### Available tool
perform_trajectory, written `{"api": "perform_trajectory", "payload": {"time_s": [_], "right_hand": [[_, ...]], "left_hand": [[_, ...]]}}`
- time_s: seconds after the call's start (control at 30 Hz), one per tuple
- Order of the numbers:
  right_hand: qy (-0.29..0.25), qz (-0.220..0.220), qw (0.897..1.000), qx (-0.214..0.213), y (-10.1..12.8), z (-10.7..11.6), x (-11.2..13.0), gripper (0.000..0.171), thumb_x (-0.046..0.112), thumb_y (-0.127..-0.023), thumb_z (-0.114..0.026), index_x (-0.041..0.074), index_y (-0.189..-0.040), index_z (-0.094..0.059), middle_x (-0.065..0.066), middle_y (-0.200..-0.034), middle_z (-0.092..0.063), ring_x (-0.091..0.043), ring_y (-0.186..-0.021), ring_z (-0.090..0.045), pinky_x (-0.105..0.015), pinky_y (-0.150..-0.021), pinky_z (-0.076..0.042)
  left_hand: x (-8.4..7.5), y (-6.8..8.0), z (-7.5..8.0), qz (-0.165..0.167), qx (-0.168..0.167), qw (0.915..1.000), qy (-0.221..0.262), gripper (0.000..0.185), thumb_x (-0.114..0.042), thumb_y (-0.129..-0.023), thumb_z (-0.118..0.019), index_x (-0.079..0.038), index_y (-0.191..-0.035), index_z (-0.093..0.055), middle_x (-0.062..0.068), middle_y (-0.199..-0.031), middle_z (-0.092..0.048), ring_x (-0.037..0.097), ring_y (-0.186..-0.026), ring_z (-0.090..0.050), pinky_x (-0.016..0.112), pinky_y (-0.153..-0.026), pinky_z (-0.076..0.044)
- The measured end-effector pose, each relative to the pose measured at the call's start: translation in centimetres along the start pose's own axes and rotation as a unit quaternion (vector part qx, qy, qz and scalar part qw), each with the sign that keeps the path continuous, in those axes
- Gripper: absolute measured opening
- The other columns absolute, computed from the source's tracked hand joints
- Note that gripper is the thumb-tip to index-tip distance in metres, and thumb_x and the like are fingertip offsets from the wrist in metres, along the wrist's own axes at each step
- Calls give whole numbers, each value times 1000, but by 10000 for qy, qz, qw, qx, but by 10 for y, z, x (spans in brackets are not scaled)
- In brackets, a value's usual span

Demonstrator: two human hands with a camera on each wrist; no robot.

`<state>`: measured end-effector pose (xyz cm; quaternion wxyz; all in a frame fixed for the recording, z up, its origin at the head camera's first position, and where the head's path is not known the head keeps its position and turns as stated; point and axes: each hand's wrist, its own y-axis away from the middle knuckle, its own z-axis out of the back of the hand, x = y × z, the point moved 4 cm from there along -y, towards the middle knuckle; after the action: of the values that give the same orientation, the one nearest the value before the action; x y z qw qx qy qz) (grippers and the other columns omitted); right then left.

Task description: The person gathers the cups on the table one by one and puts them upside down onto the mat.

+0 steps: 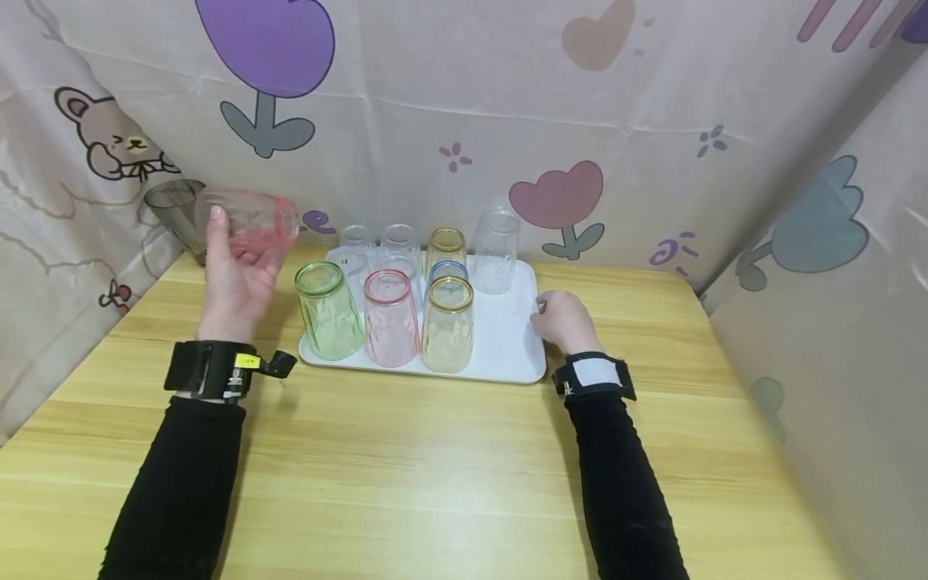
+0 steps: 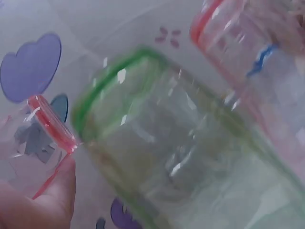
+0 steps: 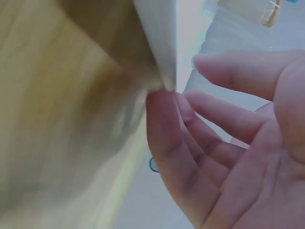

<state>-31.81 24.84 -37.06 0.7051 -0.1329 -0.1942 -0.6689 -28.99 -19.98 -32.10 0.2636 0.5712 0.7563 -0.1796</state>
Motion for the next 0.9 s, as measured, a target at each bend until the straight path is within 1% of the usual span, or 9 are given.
{"api": "perform_trajectory", "payload": {"time_s": [0.1, 0.2, 0.33, 0.4, 0.47, 0.57, 0.7, 0.8, 0.9], "right_hand": [[-344, 278, 9975, -545, 4, 9, 7, 44, 14, -102, -58, -6, -141, -58, -26, -129, -63, -39, -106, -61, -53, -91, -54], [-749, 727, 9865, -1258, 10, 20, 19, 40, 15, -102, -59, -4, -137, -62, -26, -131, -63, -40, -105, -65, -53, -88, -55], [-1174, 1296, 9621, -2091, 21, 32, 40, 34, 12, -101, -62, -2, -132, -66, -20, -131, -62, -36, -108, -66, -47, -86, -57], [-1392, 1556, 9481, -2399, 28, 37, 52, 33, 10, -100, -65, 0, -131, -67, -17, -129, -63, -32, -109, -66, -36, -85, -58], [-1641, 1862, 9313, -2666, 37, 42, 64, 32, 6, -98, -67, 2, -130, -68, -15, -126, -64, -30, -108, -68, -24, -83, -57], [-2032, 2419, 9021, -2938, 50, 47, 83, 32, 1, -95, -70, 1, -128, -70, -14, -123, -66, -29, -107, -69, -11, -80, -53], [-2411, 3076, 8685, -3048, 65, 48, 102, 36, -4, -93, -72, -1, -129, -68, -14, -123, -67, -27, -109, -68, -14, -83, -54], [-2650, 3454, 8502, -2960, 74, 45, 115, 41, -5, -92, -73, -2, -132, -66, -15, -125, -65, -28, -112, -67, -20, -86, -57], [-2853, 3772, 8337, -2850, 81, 42, 126, 45, -5, -91, -75, -3, -134, -64, -16, -128, -63, -29, -114, -65, -27, -88, -59]], "left_hand": [[4, 5, -12, -25, 199, 9997, -125, 55, -50, -102, -61, -15, -139, -40, 13, -135, -43, 24, -123, -59, 29, -102, -54], [6, 11, -24, -81, 347, 9988, -346, 56, -52, -103, -59, -16, -140, -38, 14, -133, -45, 23, -115, -62, 28, -100, -55], [9, 21, -38, -176, 620, 9967, -502, 52, -50, -104, -57, -11, -136, -43, 14, -126, -51, 22, -103, -63, 27, -95, -57], [10, 27, -44, -214, 802, 9952, -525, 49, -48, -105, -57, -8, -133, -48, 13, -123, -54, 21, -101, -63, 26, -91, -58], [12, 34, -51, -238, 1001, 9932, -554, 45, -46, -105, -57, -10, -132, -50, 12, -124, -55, 21, -103, -63, 26, -90, -59], [17, 45, -62, -282, 1328, 9885, -673, 42, -45, -105, -58, -11, -129, -54, 11, -127, -55, 21, -107, -62, 26, -91, -58], [29, 58, -76, -345, 1724, 9794, -992, 44, -49, -101, -65, -9, -116, -60, 12, -124, -58, 24, -108, -65, 28, -94, -58], [40, 67, -84, -320, 1870, 9747, -1184, 61, -56, -86, -80, -11, -121, -59, 12, -123, -61, 24, -108, -69, 30, -95, -58], [51, 75, -90, -209, 1997, 9712, -1286, 91, -61, -68, -90, -12, -135, -53, 13, -130, -61, 23, -108, -69, 31, -95, -58]]}}
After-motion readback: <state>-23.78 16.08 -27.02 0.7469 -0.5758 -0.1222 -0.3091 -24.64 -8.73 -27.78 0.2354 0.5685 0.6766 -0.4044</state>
